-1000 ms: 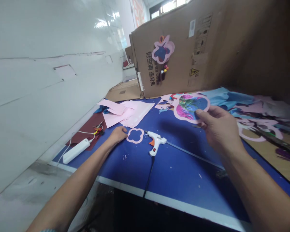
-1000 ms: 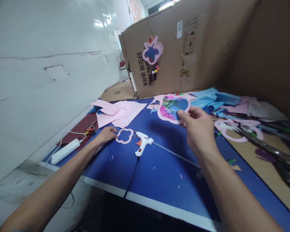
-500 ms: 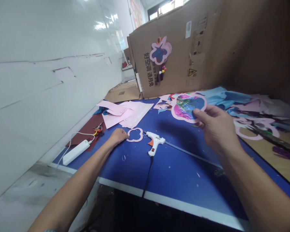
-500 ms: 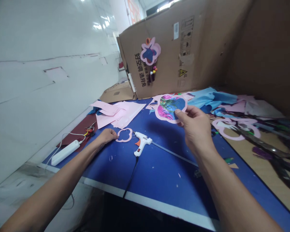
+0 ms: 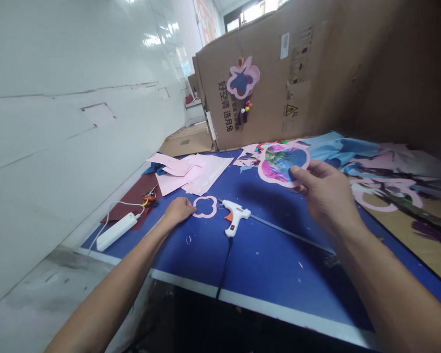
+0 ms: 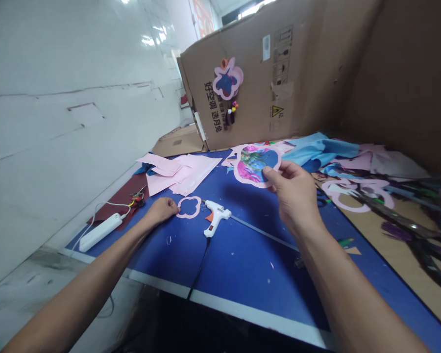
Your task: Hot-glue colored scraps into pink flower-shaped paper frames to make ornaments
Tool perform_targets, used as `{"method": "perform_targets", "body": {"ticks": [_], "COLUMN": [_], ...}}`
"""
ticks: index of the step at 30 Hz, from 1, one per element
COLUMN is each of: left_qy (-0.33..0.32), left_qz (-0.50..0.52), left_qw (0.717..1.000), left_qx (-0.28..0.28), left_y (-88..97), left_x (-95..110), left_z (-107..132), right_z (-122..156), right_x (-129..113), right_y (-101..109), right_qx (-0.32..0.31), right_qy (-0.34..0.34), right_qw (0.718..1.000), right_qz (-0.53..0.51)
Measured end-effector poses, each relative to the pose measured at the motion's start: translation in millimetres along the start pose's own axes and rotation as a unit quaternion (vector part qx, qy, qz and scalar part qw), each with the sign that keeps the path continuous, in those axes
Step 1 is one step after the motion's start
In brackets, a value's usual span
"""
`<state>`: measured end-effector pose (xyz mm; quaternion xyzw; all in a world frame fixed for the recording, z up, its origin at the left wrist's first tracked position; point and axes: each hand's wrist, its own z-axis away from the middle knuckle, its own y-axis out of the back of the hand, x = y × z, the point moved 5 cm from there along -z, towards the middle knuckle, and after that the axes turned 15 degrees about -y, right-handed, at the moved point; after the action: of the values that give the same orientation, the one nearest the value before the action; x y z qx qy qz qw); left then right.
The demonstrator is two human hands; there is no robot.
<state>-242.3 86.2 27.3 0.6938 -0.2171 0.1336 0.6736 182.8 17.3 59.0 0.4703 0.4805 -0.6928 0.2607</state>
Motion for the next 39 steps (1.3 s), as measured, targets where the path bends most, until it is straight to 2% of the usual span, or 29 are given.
{"method": "perform_targets", "body": {"ticks": [6, 13, 15, 19, 22, 25, 28, 34, 39], "left_qy": [0.008, -0.045, -0.085, -0.200, -0.265, -0.290, -0.284, -0.312, -0.323], "left_qz": [0.009, 0.074, 0.137, 0.181, 0.196, 0.224, 0.260, 0.279, 0.303], "left_qw": [1.000, 0.996, 0.985, 0.953, 0.928, 0.914, 0.910, 0.897, 0.891], "left_qx": [-0.003, 0.032, 0.063, 0.135, 0.174, 0.173, 0.151, 0.139, 0.095], "left_y": [2.6, 29.2, 41.7, 69.4, 78.3, 68.6, 48.8, 25.5, 10.0], "left_x": [12, 43, 57, 96, 127, 155, 177, 209, 229], "left_z": [3, 13, 14, 15, 12, 1, -15, -35, -39], "right_z": [1, 3, 3, 5, 8, 10, 9, 3, 4], "right_x": [-1, 2, 3, 2, 2, 2, 3, -2, -7], "right_y": [1, -3, -4, -8, -11, -15, -16, -4, -10], "right_qx": [-0.001, -0.003, -0.009, -0.022, -0.022, -0.040, -0.049, -0.007, -0.061], "right_qy": [-0.006, -0.010, -0.004, 0.000, -0.010, -0.018, -0.016, 0.002, -0.019], "right_qw": [1.000, 1.000, 1.000, 1.000, 1.000, 0.999, 0.998, 0.996, 0.992], "right_qz": [0.004, 0.009, 0.015, 0.023, 0.017, -0.005, -0.033, -0.085, -0.106]}}
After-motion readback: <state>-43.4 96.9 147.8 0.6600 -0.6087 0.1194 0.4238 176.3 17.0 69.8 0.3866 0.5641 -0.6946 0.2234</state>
